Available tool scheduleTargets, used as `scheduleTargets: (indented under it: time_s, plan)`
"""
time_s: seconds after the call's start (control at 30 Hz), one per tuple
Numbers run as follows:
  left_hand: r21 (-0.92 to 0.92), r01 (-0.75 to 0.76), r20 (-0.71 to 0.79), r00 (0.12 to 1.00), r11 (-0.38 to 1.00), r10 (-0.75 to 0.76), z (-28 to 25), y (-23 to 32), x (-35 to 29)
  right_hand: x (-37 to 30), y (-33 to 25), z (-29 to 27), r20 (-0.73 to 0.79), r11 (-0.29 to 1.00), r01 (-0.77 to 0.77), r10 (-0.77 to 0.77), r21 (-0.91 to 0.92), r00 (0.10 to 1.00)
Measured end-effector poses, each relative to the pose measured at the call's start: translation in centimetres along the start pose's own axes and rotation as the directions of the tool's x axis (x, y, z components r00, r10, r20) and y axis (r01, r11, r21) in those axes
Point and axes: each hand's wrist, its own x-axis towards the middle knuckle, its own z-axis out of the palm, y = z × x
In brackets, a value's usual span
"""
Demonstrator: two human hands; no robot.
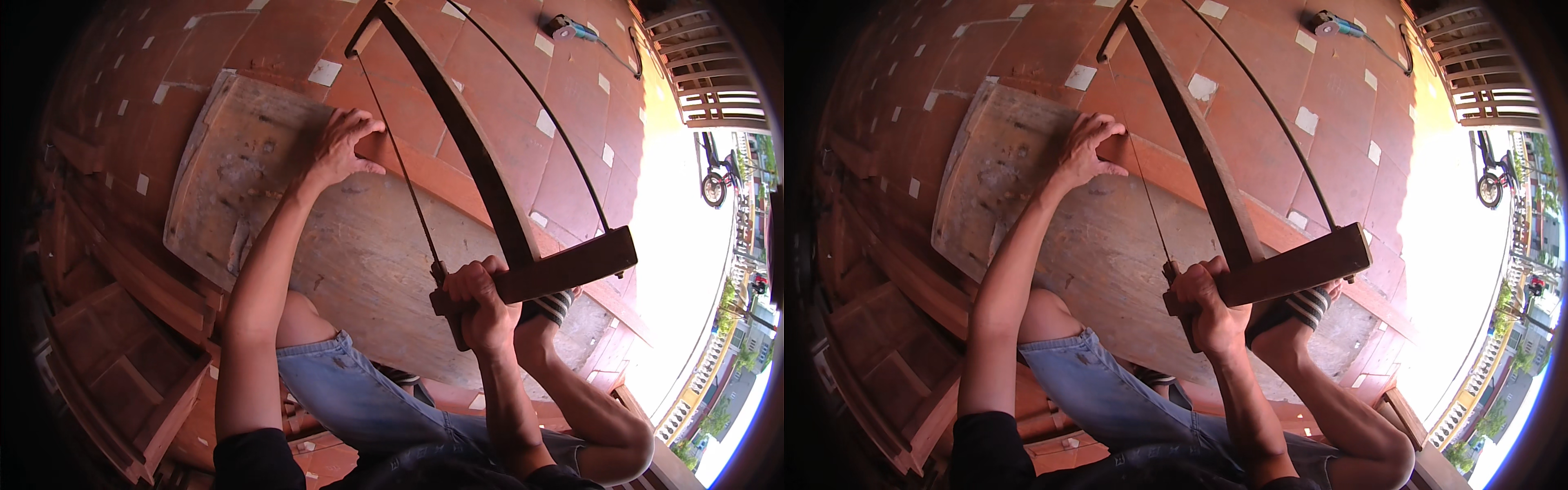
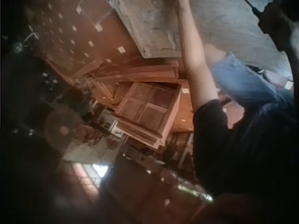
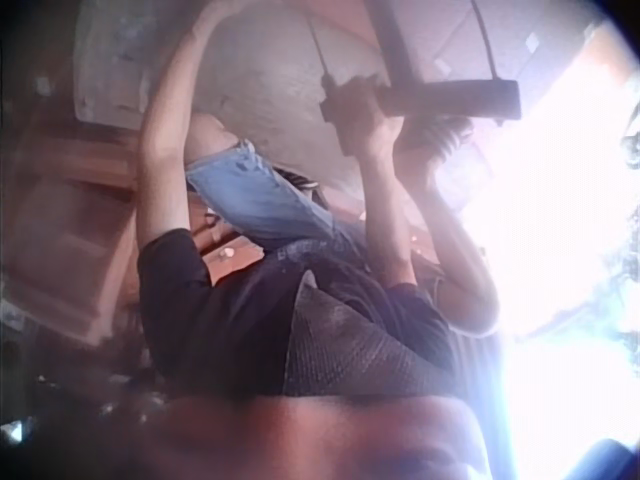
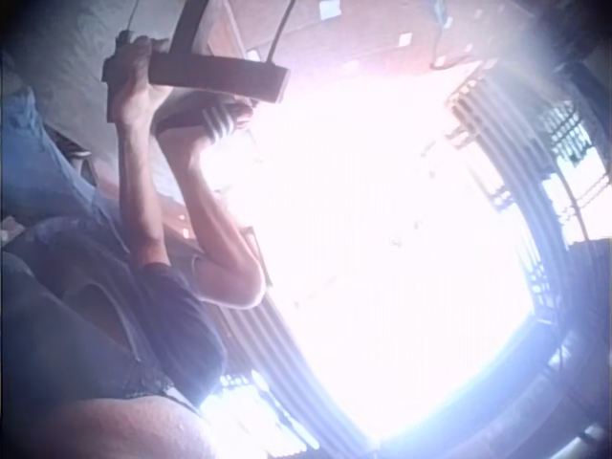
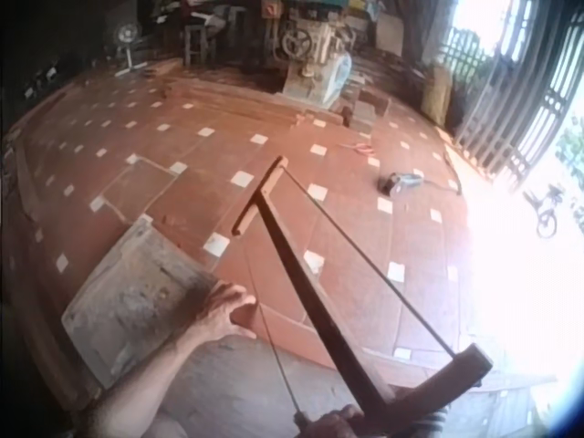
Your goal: The person sits on the floor and uses a hand saw to cut a long wooden plank into smaller pieces. They position the plank, saw through it, and then separate the cut sections.
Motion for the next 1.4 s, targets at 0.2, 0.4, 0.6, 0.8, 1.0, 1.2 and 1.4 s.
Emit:
scheduleTargets:
  time_s: [0.2, 0.4, 0.6, 0.8, 1.0, 1.2, 1.4]
  plan:
    - [0.003, -0.003, -0.009, 1.0, 1.0, 0.003, 0.3, -0.3, -0.1, -0.3, 0.0, -0.4, 0.048, 1.0, -0.002, 0.001, 0.023, 0.999]
    - [-0.019, 0.029, -0.002, 1.0, 0.999, -0.03, 0.4, -0.2, 0.0, 0.1, 0.3, 0.2, 0.023, 0.999, 0.008, -0.007, -0.038, 1.0]
    - [-0.007, 0.023, 0.004, 1.0, 1.0, -0.023, 0.4, -0.5, -0.3, 0.3, 0.4, -0.6, 0.104, 1.0, -0.004, 0.003, 0.01, 0.995]
    - [-0.007, 0.008, 0.015, 1.0, 1.0, -0.008, 0.3, -0.5, -0.1, 0.1, 0.5, -0.6, 0.056, 0.999, 0.022, -0.02, -0.03, 0.998]
    - [0.007, 0.013, 0.018, 1.0, 1.0, -0.013, 0.4, -0.5, -0.1, 1.4, 1.1, -0.3, 0.044, 1.0, -0.002, 0.003, -0.013, 0.999]
    - [0.014, 0.008, 0.016, 1.0, 1.0, -0.008, 0.4, -0.9, -0.3, -1.0, 0.9, -1.6, 0.085, 0.999, 0.033, -0.03, -0.041, 0.996]
    - [0.017, -0.002, -0.001, 1.0, 1.0, 0.002, 0.7, -0.9, 0.0, 2.5, 2.3, -0.7, 0.077, 0.999, 0.042, -0.04, -0.023, 0.996]
